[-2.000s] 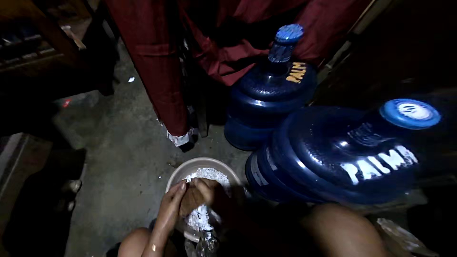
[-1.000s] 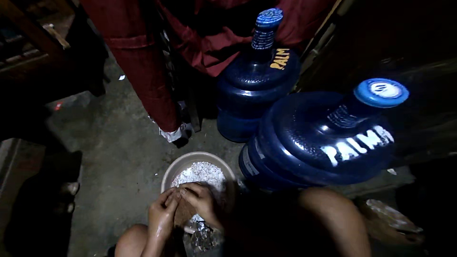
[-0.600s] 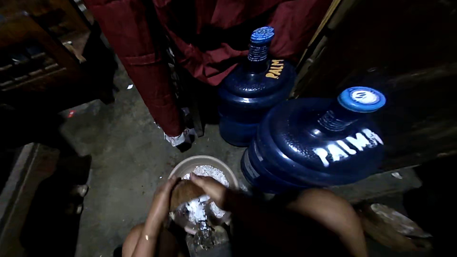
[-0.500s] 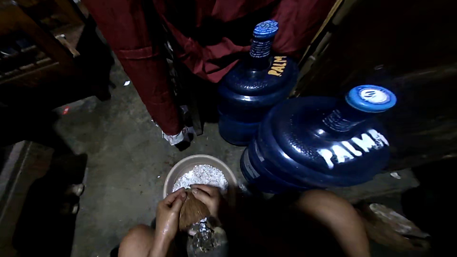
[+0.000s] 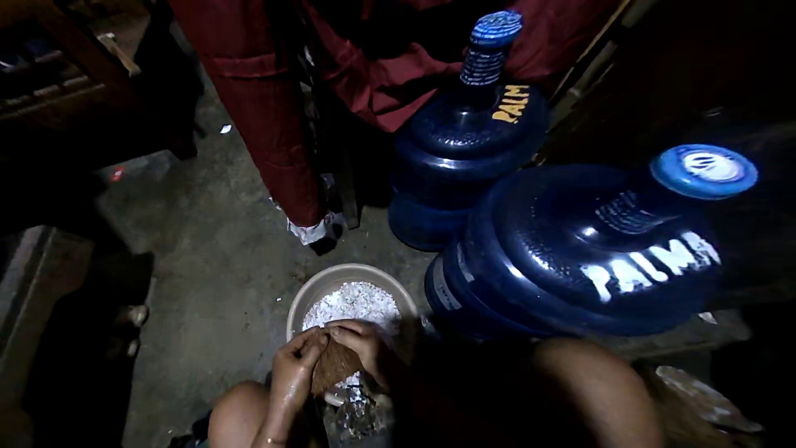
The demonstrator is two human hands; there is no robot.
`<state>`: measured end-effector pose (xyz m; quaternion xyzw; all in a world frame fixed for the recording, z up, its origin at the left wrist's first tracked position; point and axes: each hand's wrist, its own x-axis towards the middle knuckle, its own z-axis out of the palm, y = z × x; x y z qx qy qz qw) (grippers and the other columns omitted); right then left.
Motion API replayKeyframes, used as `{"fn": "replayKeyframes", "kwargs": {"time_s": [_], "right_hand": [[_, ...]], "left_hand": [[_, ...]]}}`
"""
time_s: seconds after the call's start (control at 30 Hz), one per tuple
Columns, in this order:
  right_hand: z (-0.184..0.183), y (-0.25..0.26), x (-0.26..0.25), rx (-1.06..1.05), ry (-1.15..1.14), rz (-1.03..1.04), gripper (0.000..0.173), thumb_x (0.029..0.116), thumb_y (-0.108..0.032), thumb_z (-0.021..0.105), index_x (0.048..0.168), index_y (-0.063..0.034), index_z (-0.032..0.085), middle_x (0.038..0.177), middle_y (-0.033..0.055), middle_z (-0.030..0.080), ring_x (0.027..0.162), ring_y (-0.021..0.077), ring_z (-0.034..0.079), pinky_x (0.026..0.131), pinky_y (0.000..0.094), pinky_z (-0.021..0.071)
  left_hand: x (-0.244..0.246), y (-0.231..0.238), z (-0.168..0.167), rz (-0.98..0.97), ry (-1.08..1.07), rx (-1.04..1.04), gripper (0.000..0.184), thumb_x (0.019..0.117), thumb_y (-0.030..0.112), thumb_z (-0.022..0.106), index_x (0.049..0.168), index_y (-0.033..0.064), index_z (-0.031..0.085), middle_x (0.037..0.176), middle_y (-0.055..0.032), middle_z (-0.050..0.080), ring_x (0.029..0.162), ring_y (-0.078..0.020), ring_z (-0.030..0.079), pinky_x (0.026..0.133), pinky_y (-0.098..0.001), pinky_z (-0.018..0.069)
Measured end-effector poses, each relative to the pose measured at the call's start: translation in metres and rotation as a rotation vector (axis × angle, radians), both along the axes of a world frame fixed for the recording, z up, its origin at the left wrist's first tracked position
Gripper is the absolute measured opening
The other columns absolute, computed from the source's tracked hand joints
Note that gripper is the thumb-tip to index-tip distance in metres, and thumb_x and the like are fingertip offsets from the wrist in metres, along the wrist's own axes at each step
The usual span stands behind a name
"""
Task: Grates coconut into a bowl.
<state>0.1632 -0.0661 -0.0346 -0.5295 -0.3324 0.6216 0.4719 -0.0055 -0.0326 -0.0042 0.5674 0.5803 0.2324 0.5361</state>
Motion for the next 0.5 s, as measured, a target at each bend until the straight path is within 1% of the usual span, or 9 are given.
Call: {"fn": "replayKeyframes", "kwargs": {"time_s": [0.07,0.1,0.17,0.2,0.23,0.3,0.37,0.43,0.5], "right_hand": [[-0.014,0.022,0.006,-0.114,0.032,0.063,0.035,0.1043,-0.021,0.058,0.130,0.0020,0.065,0.128,0.0169,0.067,0.118,0.0195,0.064,0.104,0.0379,0.0507],[-0.014,0.030,0.012,-0.202,0.008,0.115,0.041,0.1065,-0.029,0.055,0.136,-0.0015,0.062,0.133,0.0169,0.065,0.122,0.0230,0.062,0.105,0.0430,0.0498],[-0.018,0.042,0.019,-0.354,-0.071,0.126,0.054,0.1048,-0.051,0.052,0.134,-0.0073,0.062,0.132,0.0186,0.063,0.119,0.0320,0.061,0.095,0.0561,0.0506],[-0.011,0.047,0.022,-0.398,-0.098,0.104,0.060,0.1035,-0.058,0.049,0.134,-0.0075,0.062,0.133,0.0202,0.061,0.122,0.0357,0.059,0.096,0.0610,0.0484],[0.001,0.048,0.023,-0.398,-0.130,0.081,0.063,0.1033,-0.060,0.047,0.134,-0.0075,0.063,0.134,0.0203,0.062,0.125,0.0365,0.058,0.100,0.0622,0.0470],[0.029,0.028,0.016,-0.256,-0.204,0.033,0.054,0.1072,-0.049,0.047,0.131,-0.0048,0.067,0.128,0.0194,0.068,0.120,0.0311,0.064,0.103,0.0539,0.0488],[0.030,0.004,-0.002,-0.037,-0.236,-0.060,0.039,0.1059,-0.035,0.054,0.124,-0.0051,0.071,0.115,0.0112,0.072,0.109,0.0177,0.068,0.099,0.0410,0.0539],[0.008,0.001,-0.014,-0.055,-0.095,-0.117,0.033,0.1047,-0.028,0.056,0.121,-0.0041,0.072,0.117,0.0100,0.072,0.111,0.0144,0.066,0.102,0.0369,0.0519],[-0.009,0.017,-0.013,-0.151,-0.015,-0.107,0.031,0.1053,-0.024,0.057,0.121,-0.0004,0.071,0.118,0.0141,0.072,0.112,0.0181,0.066,0.102,0.0392,0.0517]], "left_hand": [[0.007,0.017,-0.019,0.048,0.023,-0.061,0.029,0.1014,0.023,0.061,0.119,0.0032,0.073,0.117,-0.0079,0.073,0.110,-0.0144,0.067,0.099,-0.0363,0.0534],[0.010,0.025,-0.024,0.044,0.055,-0.119,0.030,0.1043,0.025,0.058,0.118,0.0030,0.073,0.116,-0.0100,0.073,0.109,-0.0170,0.066,0.098,-0.0399,0.0519],[0.016,0.040,-0.036,0.027,0.089,-0.195,0.039,0.1058,0.038,0.055,0.110,0.0042,0.073,0.105,-0.0123,0.072,0.100,-0.0213,0.067,0.091,-0.0450,0.0532],[0.019,0.047,-0.032,0.019,0.078,-0.198,0.041,0.1055,0.041,0.055,0.107,0.0044,0.073,0.101,-0.0122,0.072,0.095,-0.0214,0.067,0.088,-0.0447,0.0546],[0.022,0.051,-0.017,0.010,0.065,-0.177,0.039,0.1055,0.040,0.056,0.105,0.0052,0.074,0.098,-0.0106,0.072,0.092,-0.0199,0.068,0.086,-0.0431,0.0550],[0.018,0.038,0.021,-0.048,0.053,-0.108,0.029,0.1046,0.031,0.059,0.113,0.0083,0.075,0.106,-0.0053,0.074,0.099,-0.0150,0.067,0.091,-0.0399,0.0540],[0.005,0.021,0.032,-0.103,0.092,-0.017,0.032,0.0970,0.033,0.065,0.119,0.0120,0.075,0.109,-0.0012,0.075,0.102,-0.0119,0.069,0.092,-0.0379,0.0572],[0.000,0.014,0.014,-0.039,0.131,-0.030,0.032,0.0938,0.034,0.070,0.115,0.0100,0.075,0.106,-0.0025,0.075,0.100,-0.0120,0.070,0.091,-0.0385,0.0574],[0.003,0.024,-0.006,0.003,0.152,-0.080,0.028,0.0961,0.031,0.069,0.113,0.0097,0.076,0.108,-0.0038,0.075,0.103,-0.0130,0.069,0.094,-0.0393,0.0557]]}}
